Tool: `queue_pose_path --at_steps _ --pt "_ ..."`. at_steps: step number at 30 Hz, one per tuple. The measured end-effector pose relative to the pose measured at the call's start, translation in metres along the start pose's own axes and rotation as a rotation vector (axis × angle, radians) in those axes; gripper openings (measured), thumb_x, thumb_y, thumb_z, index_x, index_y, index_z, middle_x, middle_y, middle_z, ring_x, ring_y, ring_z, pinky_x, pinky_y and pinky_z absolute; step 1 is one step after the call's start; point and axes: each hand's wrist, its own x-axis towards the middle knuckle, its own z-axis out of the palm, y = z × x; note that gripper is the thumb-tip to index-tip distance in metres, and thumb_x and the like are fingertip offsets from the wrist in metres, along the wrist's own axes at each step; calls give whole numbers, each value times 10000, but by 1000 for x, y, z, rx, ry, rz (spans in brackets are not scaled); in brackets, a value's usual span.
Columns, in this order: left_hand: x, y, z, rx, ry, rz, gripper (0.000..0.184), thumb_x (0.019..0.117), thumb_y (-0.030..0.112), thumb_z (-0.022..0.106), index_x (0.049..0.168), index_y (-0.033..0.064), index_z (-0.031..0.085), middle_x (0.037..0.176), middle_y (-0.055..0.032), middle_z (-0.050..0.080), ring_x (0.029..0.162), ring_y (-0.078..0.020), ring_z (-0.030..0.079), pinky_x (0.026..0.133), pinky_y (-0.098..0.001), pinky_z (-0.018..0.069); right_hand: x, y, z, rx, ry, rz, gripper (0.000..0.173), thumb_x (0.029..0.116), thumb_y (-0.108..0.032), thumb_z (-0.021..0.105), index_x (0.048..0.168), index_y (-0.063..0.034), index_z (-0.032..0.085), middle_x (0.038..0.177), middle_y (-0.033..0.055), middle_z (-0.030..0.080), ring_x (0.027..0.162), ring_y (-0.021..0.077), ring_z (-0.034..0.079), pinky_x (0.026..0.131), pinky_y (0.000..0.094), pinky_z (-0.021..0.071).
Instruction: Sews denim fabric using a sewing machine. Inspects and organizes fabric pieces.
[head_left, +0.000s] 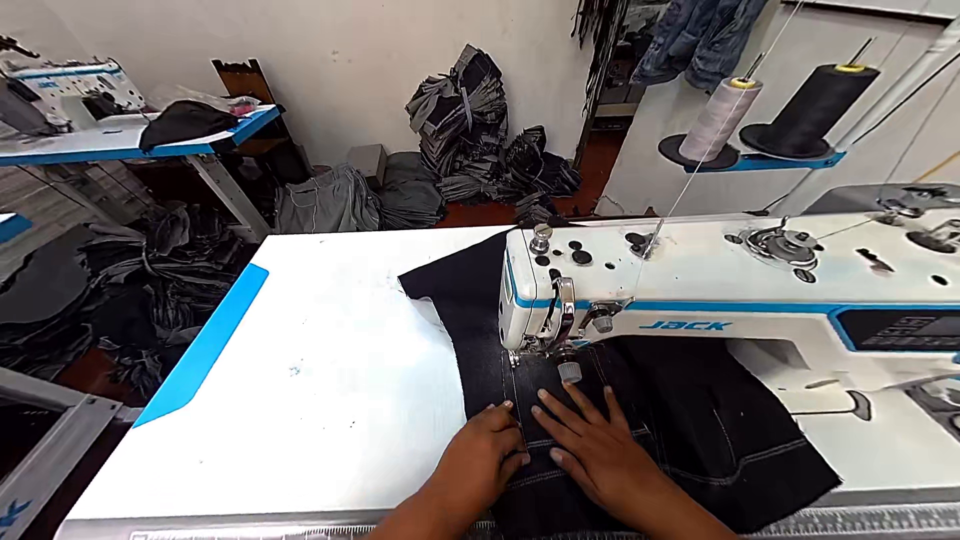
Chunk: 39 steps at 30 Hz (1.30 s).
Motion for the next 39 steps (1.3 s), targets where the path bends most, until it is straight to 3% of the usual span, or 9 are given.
queue_pose_path --at_steps 7,13,18,21,24,30,35,37,39 --pt "12 -12 -1 7 52 4 168 941 145 693 895 -4 759 1170 -186 732 1311 -347 603 1146 -441 440 10 2 0 10 -43 64 529 1077 -458 307 1531 -266 500 1621 -32 430 1523 402 317 1077 846 154" --pt "31 -28 -14 -9 9 -16 182 960 157 680 917 -5 753 1195 -181 719 1327 -321 589 1143 -400 440 39 4 -18 78 -289 186 546 1099 -462 249 1615 -302 331 1694 -30 280 1592 334 111 1157 776 -7" --pt "54 -40 -32 -38 -97 -65 240 1000 193 636 1010 -18 748 1274 -186 687 1361 -298 554 1141 -382 431 58 11 -21 73 -313 238 553 1102 -462 239 1619 -287 329 1668 36 342 1585 339 150 1179 744 -31" --pt "64 -46 -39 16 -162 -94 262 1021 216 613 1053 -3 752 1253 -167 691 1260 -257 615 1082 -377 466 70 15 -22 65 -360 272 545 1108 -469 231 1594 -280 390 1601 65 450 1564 319 233 1200 706 -41" --pt "77 -46 -46 61 -170 -142 241 1016 204 634 1040 -2 758 1136 -168 694 1100 -271 659 992 -423 507 84 21 -26 59 -410 321 544 1109 -465 282 1488 -179 549 1504 109 547 1501 321 353 1224 649 32" --pt "95 -53 -48 104 -82 -114 205 978 156 691 954 -39 746 1089 -182 691 1074 -290 669 976 -434 520 98 30 -30 22 -319 341 471 1082 -387 468 1137 6 723 1207 213 692 1255 383 581 1133 578 316" --pt "104 -52 -58 130 -134 -110 226 970 161 708 990 -63 735 1184 -205 683 1172 -301 645 1047 -426 487 105 35 -30 25 -308 341 441 1071 -355 500 1161 20 713 1235 229 681 1271 396 573 1113 568 357" --pt "109 -52 -63 186 -197 -161 384 957 272 734 1162 -50 698 1383 -193 613 1359 -294 539 1164 -430 391 102 36 -26 16 -190 319 421 1049 -354 541 1136 15 724 1222 228 689 1263 396 584 1109 570 374" --pt "113 -56 -64 274 -279 -264 650 956 443 699 1433 24 562 1624 -144 392 1557 -290 262 1273 -476 165 93 32 -17 -31 89 273 343 981 -297 645 1022 27 749 1108 236 724 1166 415 645 1049 591 433"
